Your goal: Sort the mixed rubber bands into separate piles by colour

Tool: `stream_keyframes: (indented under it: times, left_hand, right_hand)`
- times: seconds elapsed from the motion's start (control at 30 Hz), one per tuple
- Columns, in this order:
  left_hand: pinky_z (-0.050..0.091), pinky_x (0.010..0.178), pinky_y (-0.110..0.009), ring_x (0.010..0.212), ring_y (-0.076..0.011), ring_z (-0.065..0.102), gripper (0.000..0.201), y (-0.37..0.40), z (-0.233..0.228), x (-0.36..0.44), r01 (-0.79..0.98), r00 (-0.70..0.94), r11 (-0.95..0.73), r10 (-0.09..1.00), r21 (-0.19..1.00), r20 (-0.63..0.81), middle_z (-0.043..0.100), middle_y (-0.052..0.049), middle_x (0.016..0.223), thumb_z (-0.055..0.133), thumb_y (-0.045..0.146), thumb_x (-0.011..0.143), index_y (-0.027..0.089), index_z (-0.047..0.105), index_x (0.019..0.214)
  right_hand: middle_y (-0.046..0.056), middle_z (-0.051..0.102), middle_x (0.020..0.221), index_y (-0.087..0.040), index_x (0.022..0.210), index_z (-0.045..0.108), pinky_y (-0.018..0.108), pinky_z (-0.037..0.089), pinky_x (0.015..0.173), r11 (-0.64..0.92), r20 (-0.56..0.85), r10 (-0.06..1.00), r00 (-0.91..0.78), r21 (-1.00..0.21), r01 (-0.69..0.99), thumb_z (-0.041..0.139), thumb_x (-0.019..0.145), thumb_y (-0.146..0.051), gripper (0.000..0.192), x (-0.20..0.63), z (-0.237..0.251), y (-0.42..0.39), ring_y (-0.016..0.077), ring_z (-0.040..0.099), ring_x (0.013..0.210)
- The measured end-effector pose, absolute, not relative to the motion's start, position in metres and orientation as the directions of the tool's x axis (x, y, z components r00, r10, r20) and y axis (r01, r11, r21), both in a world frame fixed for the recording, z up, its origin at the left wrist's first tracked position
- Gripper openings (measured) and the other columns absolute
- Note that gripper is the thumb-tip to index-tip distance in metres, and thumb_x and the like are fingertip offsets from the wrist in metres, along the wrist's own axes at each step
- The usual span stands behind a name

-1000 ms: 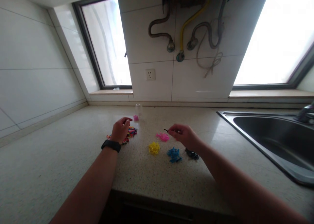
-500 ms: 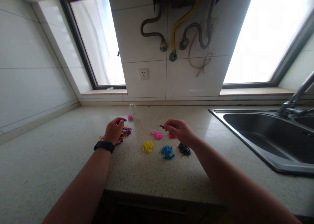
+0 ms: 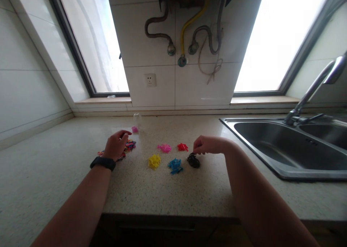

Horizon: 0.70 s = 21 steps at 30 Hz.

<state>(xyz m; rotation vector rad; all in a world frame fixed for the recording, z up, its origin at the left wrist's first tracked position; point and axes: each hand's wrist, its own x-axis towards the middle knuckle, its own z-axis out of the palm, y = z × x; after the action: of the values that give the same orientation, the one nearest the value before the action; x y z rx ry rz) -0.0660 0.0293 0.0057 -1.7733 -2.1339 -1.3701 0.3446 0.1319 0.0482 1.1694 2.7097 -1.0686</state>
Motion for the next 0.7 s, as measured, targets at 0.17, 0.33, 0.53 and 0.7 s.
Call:
stream_keyframes:
  times: [0.17,0.33,0.53,0.7]
  left_hand:
    - [0.043,0.064,-0.026,0.074,-0.0185,0.063,0.036,0.029,0.005,-0.067,0.800,-0.364,-0.027,0.772,0.599,0.521,0.073,-0.003,0.084,0.045,0.036,0.086,0.019,0.074,0.099]
    - [0.043,0.066,-0.026,0.073,-0.0191,0.063,0.036,0.029,0.005,-0.066,0.792,-0.366,-0.031,0.775,0.610,0.515,0.072,-0.003,0.082,0.046,0.037,0.086,0.019,0.073,0.099]
    - [0.044,0.068,-0.027,0.075,-0.0198,0.063,0.036,0.028,0.007,-0.064,0.784,-0.359,-0.053,0.774,0.619,0.521,0.073,-0.004,0.082,0.045,0.037,0.085,0.017,0.074,0.097]
    - [0.043,0.067,-0.026,0.073,-0.0188,0.062,0.036,0.027,0.009,-0.061,0.774,-0.371,-0.060,0.764,0.631,0.527,0.071,-0.003,0.078,0.046,0.036,0.085,0.017,0.074,0.095]
  right_hand:
    - [0.004,0.068,0.072,-0.014,0.078,0.071,0.024,0.043,0.058,0.431,-0.368,0.626,-0.687,-0.571,0.699,0.065,0.074,-0.034,0.022,0.347,0.043,0.136,0.0128,0.057,0.062]
    - [0.004,0.068,0.072,-0.014,0.077,0.070,0.025,0.045,0.061,0.389,-0.437,0.614,-0.657,-0.557,0.734,0.066,0.074,-0.037,0.024,0.345,0.040,0.135,0.0136,0.058,0.063]
    - [0.004,0.064,0.068,-0.014,0.076,0.070,0.025,0.040,0.055,0.378,-0.362,0.679,-0.639,-0.573,0.727,0.062,0.079,-0.044,0.032,0.347,0.037,0.142,0.0127,0.052,0.058]
    - [0.001,0.057,0.062,-0.015,0.079,0.071,0.026,0.033,0.051,0.394,-0.217,0.766,-0.606,-0.587,0.708,0.056,0.082,-0.050,0.038,0.342,0.022,0.155,0.0117,0.044,0.053]
